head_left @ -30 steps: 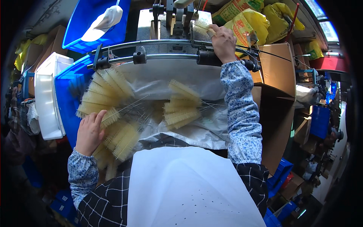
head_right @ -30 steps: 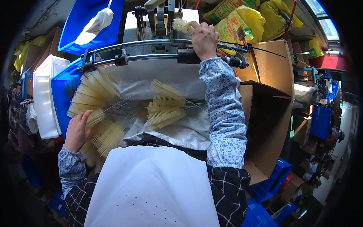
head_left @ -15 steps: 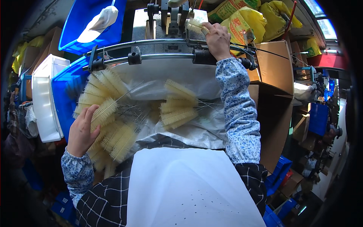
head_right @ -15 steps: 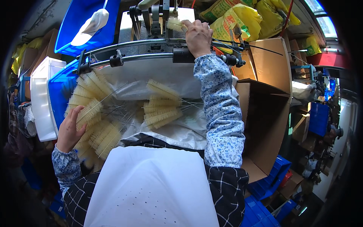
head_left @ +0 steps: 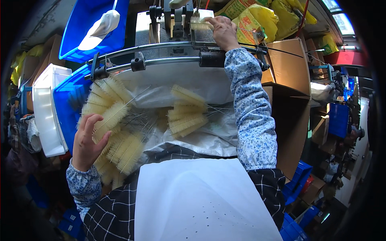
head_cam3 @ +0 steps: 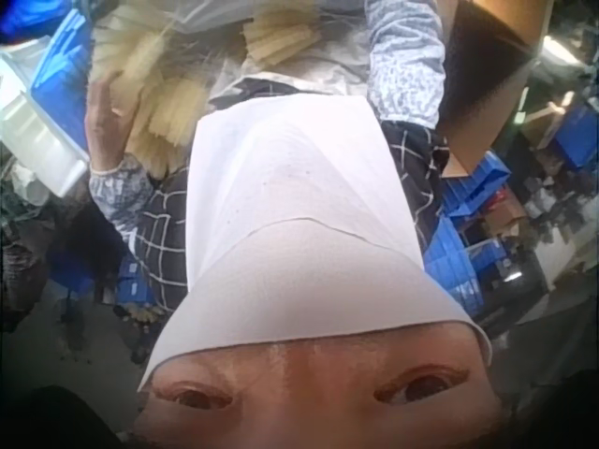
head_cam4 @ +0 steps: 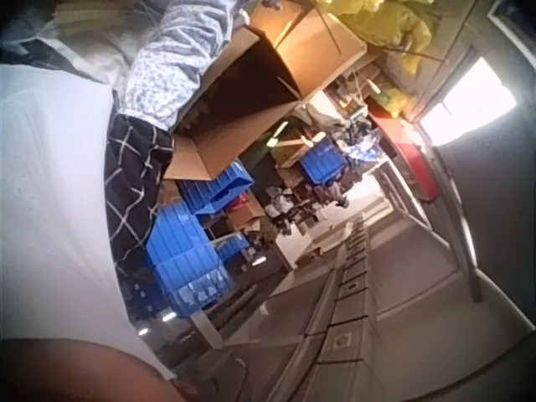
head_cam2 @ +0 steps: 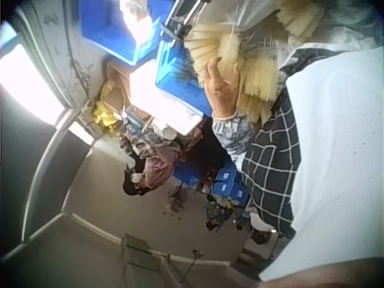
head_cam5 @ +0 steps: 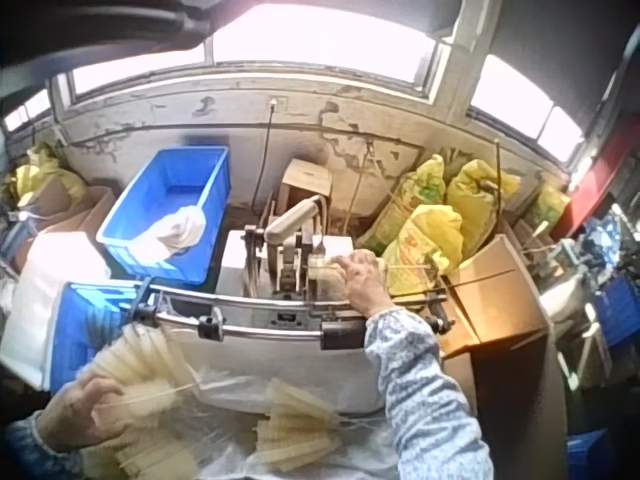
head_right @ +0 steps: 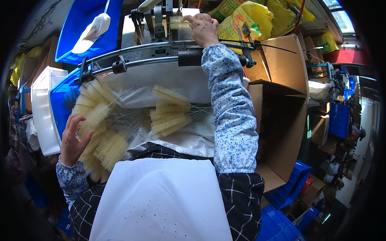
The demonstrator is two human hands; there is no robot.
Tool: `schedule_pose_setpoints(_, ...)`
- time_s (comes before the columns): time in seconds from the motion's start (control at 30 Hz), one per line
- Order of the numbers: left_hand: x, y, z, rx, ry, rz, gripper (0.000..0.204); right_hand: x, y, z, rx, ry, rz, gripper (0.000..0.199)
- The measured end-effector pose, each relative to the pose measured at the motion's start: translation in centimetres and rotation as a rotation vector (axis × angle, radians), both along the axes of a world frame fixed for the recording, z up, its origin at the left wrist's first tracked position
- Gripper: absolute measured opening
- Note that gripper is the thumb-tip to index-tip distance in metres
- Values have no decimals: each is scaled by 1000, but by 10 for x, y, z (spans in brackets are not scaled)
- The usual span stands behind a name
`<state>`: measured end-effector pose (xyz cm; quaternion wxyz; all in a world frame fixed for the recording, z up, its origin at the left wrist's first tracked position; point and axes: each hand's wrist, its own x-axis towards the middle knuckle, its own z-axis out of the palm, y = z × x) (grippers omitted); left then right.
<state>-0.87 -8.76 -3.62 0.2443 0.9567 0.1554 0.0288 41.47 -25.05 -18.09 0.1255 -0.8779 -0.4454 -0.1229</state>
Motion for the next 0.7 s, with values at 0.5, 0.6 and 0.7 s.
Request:
schedule_pose_setpoints(0.5, 5, -1, 4, -60, -225, -57, 40, -5, -60, 4, 212, 95, -249, 43)
schedule_pose_setpoints(0.6, 2, -1, 7, -180, -357, 19, 39, -11, -52, 4, 224, 108, -271, 38)
schedule_pose_setpoints(0.7, -1, 1, 10, -245, -482, 63, 40, -19, -41, 8, 216, 98, -270, 35)
